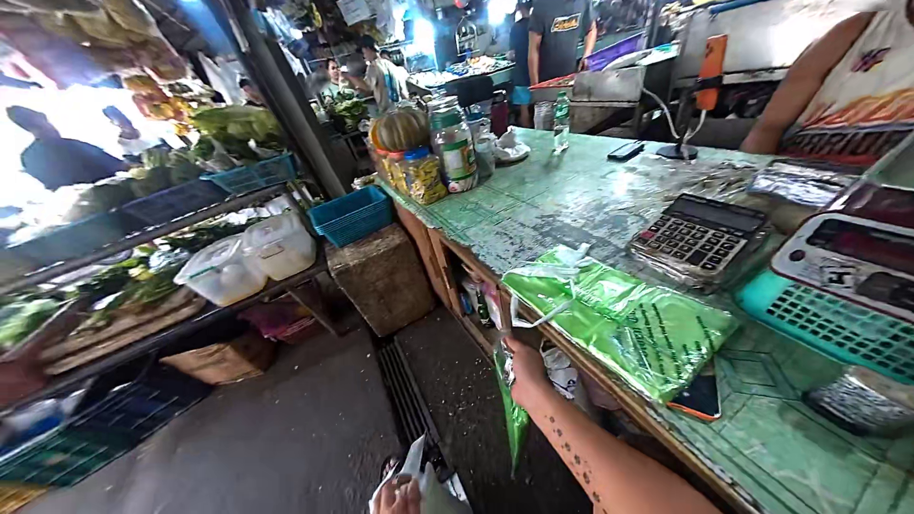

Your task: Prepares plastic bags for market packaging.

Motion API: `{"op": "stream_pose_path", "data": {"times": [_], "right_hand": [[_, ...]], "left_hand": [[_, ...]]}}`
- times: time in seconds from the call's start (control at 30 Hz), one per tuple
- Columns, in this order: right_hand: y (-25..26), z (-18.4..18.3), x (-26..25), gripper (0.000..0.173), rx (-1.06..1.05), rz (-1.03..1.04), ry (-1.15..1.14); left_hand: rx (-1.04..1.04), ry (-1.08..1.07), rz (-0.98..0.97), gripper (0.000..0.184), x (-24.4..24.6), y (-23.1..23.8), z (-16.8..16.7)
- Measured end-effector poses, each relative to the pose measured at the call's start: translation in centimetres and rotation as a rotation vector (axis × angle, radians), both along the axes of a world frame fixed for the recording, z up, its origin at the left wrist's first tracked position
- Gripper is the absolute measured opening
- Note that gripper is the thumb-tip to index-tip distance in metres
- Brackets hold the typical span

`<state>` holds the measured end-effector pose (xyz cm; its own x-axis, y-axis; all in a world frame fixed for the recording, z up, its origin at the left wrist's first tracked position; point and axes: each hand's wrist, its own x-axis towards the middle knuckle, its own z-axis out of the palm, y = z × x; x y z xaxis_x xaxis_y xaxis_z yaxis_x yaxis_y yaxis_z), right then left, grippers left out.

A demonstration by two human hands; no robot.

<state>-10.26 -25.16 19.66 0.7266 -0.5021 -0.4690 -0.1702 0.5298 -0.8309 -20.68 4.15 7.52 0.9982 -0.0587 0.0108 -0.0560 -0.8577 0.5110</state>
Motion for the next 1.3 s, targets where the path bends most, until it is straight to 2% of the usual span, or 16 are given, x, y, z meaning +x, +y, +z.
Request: {"op": "stream_pose_path", "data": {"times": [0.07,0.13,0.23,0.33,0.5,0.57,0.67,0.77,0.83,0.9,0.97,1.03,1.1,1.2,1.3], "right_hand": [[0.2,-0.2,0.4,0.036,-0.022,-0.003,-0.006],[0.2,-0.2,0.8,0.037,-0.051,0.002,0.007],[-0.1,-0.5,0.5,0.038,-0.134,-0.018,0.050],[-0.1,-1.5,-0.2,0.028,-0.078,0.014,-0.019],[1.0,0.0,-0.2,0.031,0.060,0.080,-0.168],[1.3,0.2,0.1,0.029,0.075,0.057,-0.193],[1.5,-0.1,1.2,0.028,0.095,0.037,-0.149],[1.1,0.7,1.6,0.033,0.122,-0.004,-0.108],[0.6,1.2,1.7,0.034,0.130,-0.003,-0.125],[0.2,1.5,1.2,0.033,0.109,0.040,-0.145],[0.2,1.9,0.8,0.030,0.083,0.082,-0.168],[0.3,2.0,0.6,0.029,0.088,0.142,-0.207],[0.6,1.3,0.6,0.034,0.136,0.201,-0.246],[1.1,0.9,0.3,0.033,0.152,0.195,-0.253],[1.7,1.3,0.3,0.035,0.129,0.164,-0.228]], "left_hand": [[-0.093,-0.092,-0.056,0.045,0.3,-2.2,2.4],[-0.234,-0.238,-0.093,0.049,1.4,-3.7,4.1],[-0.488,-0.322,-0.132,0.050,2.5,-4.8,10.4],[-0.831,-0.468,-0.191,0.054,2.4,-4.2,16.6],[-1.217,-0.606,-0.117,0.061,5.5,-0.1,22.5],[-1.240,-0.657,-0.072,0.060,6.4,1.6,24.7],[-1.055,-0.706,-0.100,0.059,5.9,5.2,29.3],[-0.898,-0.706,-0.189,0.057,4.0,8.8,35.4],[-0.833,-0.734,-0.236,0.056,3.0,10.1,39.4],[-0.763,-0.770,-0.235,0.056,1.7,10.2,41.4],[-0.682,-0.762,-0.225,0.052,0.9,9.8,41.0],[-0.529,-0.680,-0.206,0.037,0.3,8.4,38.7],[-0.303,-0.507,-0.186,0.024,-0.9,6.3,35.4],[-0.209,-0.167,-0.314,0.034,-1.8,2.2,28.5],[-0.287,0.084,-0.474,0.042,-4.8,-3.4,22.1]]}}
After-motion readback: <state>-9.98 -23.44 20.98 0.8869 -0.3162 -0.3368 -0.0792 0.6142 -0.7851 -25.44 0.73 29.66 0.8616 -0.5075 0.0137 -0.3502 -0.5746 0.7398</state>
